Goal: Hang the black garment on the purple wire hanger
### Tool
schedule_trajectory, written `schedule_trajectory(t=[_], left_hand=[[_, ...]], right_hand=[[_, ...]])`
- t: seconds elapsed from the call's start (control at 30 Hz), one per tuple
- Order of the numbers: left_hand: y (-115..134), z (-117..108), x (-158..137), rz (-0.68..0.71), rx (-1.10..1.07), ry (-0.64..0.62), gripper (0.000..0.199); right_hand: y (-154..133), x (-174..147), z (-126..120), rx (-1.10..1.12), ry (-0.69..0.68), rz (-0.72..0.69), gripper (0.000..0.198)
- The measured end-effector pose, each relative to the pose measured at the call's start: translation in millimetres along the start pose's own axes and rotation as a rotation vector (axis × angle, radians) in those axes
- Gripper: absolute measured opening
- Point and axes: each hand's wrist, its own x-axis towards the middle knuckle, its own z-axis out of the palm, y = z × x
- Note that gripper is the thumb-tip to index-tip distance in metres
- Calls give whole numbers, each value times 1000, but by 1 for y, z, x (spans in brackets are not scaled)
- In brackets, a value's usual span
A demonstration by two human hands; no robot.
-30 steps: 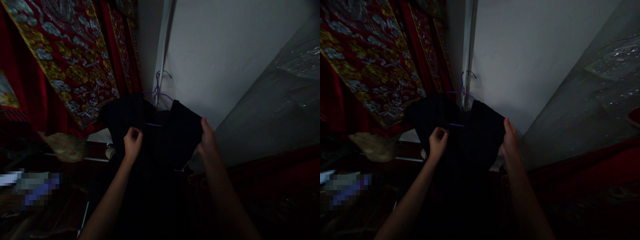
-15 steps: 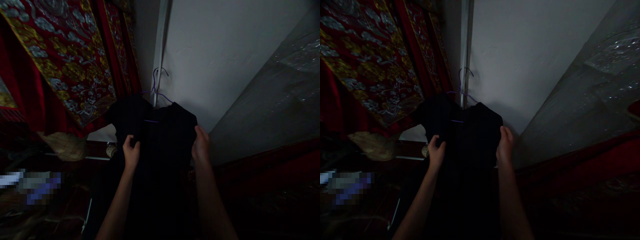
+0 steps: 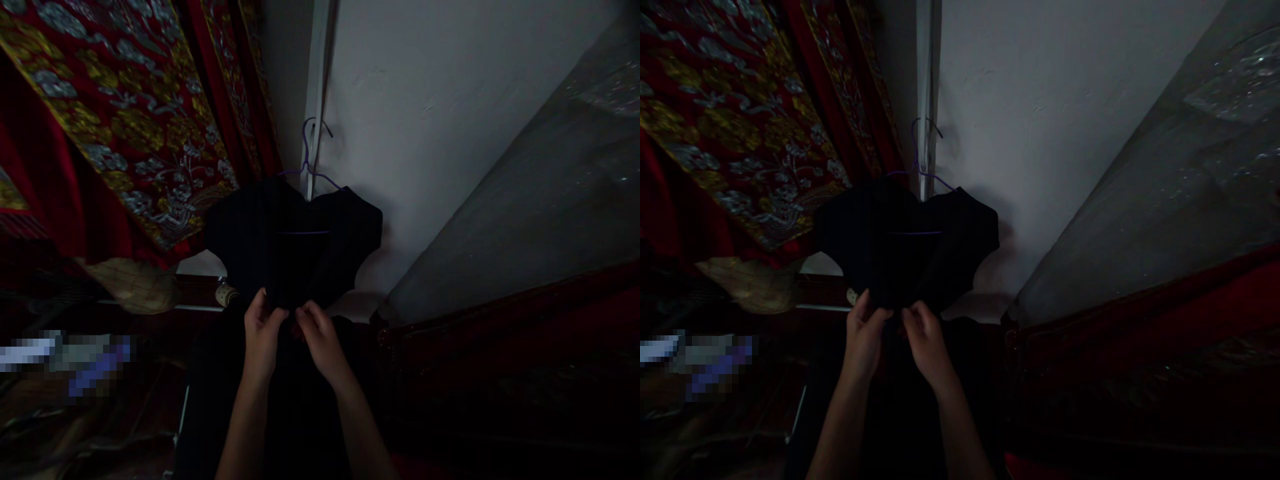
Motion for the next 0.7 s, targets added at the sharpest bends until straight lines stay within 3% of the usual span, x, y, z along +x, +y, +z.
schedule_trajectory(t=[0.2,0.3,0.43,0.6,0.7], left_hand=[[3,-3,0,43,28,-89,24],[-6,-7,1,68,12,-212,37],[-23,-14,-2,81,250,-363,42],[-34,-11,-4,186,443,-304,9],[-36,-4,-5,212,463,-254,7]], right_hand=[[5,-7,-3,40,35,46,36],[7,-6,-3,61,67,46,32],[7,-1,-6,26,6,86,27],[6,-1,-6,28,4,133,27],[-2,10,-8,63,32,154,30]])
